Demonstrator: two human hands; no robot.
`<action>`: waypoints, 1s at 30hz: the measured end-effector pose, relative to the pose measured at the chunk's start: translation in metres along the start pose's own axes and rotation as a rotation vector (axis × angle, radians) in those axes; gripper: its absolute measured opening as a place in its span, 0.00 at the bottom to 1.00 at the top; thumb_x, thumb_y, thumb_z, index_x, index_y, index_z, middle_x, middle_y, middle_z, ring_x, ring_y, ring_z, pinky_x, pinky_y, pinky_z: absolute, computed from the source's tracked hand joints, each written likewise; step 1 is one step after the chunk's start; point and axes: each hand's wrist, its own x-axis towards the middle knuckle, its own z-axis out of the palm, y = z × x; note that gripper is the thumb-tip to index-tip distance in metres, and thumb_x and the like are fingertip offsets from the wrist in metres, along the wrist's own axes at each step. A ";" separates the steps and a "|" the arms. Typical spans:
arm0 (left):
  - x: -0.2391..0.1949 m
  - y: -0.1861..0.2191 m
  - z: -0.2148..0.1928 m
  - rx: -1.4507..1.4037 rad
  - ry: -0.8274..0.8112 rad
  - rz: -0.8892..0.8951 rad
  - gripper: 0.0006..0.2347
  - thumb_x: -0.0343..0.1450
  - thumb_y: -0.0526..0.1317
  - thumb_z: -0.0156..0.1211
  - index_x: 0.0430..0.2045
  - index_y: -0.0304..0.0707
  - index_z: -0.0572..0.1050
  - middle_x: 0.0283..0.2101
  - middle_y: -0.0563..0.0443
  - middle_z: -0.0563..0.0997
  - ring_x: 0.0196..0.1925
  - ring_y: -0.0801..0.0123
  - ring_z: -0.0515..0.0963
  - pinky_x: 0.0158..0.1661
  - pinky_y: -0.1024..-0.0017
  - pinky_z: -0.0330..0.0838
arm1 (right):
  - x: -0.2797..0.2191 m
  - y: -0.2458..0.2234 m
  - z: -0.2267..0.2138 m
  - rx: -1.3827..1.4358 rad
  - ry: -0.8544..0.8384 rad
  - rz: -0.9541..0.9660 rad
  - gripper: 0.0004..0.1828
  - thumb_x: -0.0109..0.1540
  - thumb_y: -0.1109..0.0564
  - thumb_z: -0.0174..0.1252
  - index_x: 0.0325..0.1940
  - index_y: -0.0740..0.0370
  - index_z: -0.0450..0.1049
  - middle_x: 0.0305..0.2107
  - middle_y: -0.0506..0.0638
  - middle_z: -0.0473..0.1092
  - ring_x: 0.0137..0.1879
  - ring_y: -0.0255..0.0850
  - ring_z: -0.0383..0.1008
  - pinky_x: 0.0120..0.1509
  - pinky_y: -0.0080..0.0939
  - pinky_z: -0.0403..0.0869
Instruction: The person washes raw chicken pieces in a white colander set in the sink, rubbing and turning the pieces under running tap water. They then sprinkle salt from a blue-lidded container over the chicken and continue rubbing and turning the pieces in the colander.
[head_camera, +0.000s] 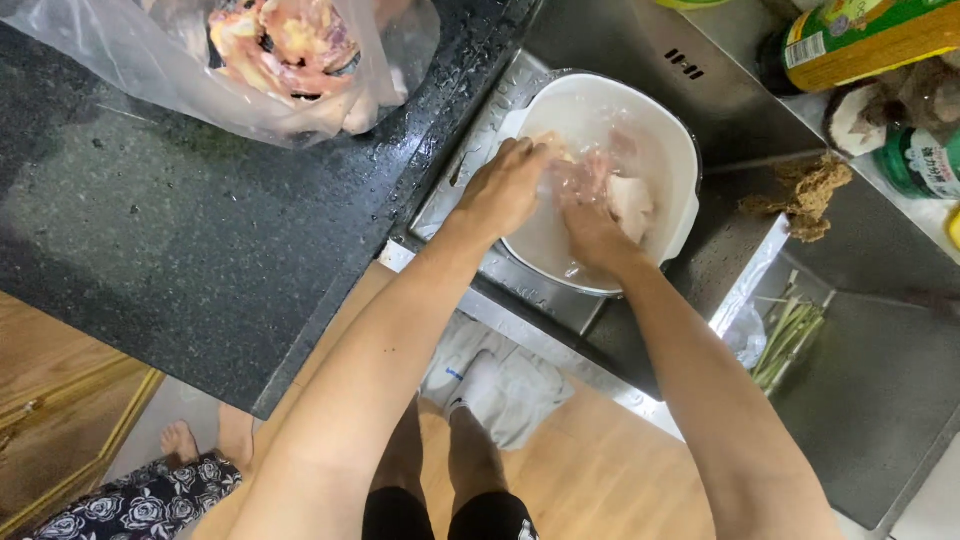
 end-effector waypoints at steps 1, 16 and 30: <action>-0.001 0.006 -0.007 -0.016 -0.059 -0.050 0.22 0.67 0.25 0.55 0.59 0.30 0.67 0.61 0.33 0.72 0.63 0.45 0.71 0.61 0.56 0.68 | -0.013 -0.016 -0.023 0.145 -0.044 0.007 0.21 0.65 0.67 0.47 0.63 0.66 0.63 0.52 0.69 0.65 0.53 0.57 0.72 0.56 0.57 0.73; 0.008 0.010 -0.001 -0.108 -0.185 -0.225 0.23 0.69 0.24 0.53 0.61 0.29 0.62 0.58 0.34 0.72 0.61 0.49 0.74 0.60 0.57 0.72 | -0.003 -0.004 -0.021 1.192 0.005 0.306 0.16 0.66 0.64 0.54 0.58 0.63 0.64 0.36 0.57 0.73 0.33 0.40 0.78 0.36 0.40 0.81; 0.056 -0.025 0.094 -0.217 -0.641 -0.349 0.38 0.57 0.38 0.77 0.61 0.39 0.61 0.51 0.39 0.78 0.46 0.60 0.83 0.44 0.66 0.81 | -0.011 -0.017 -0.024 1.570 -0.005 0.395 0.20 0.69 0.62 0.49 0.66 0.63 0.59 0.43 0.57 0.73 0.41 0.43 0.80 0.47 0.48 0.85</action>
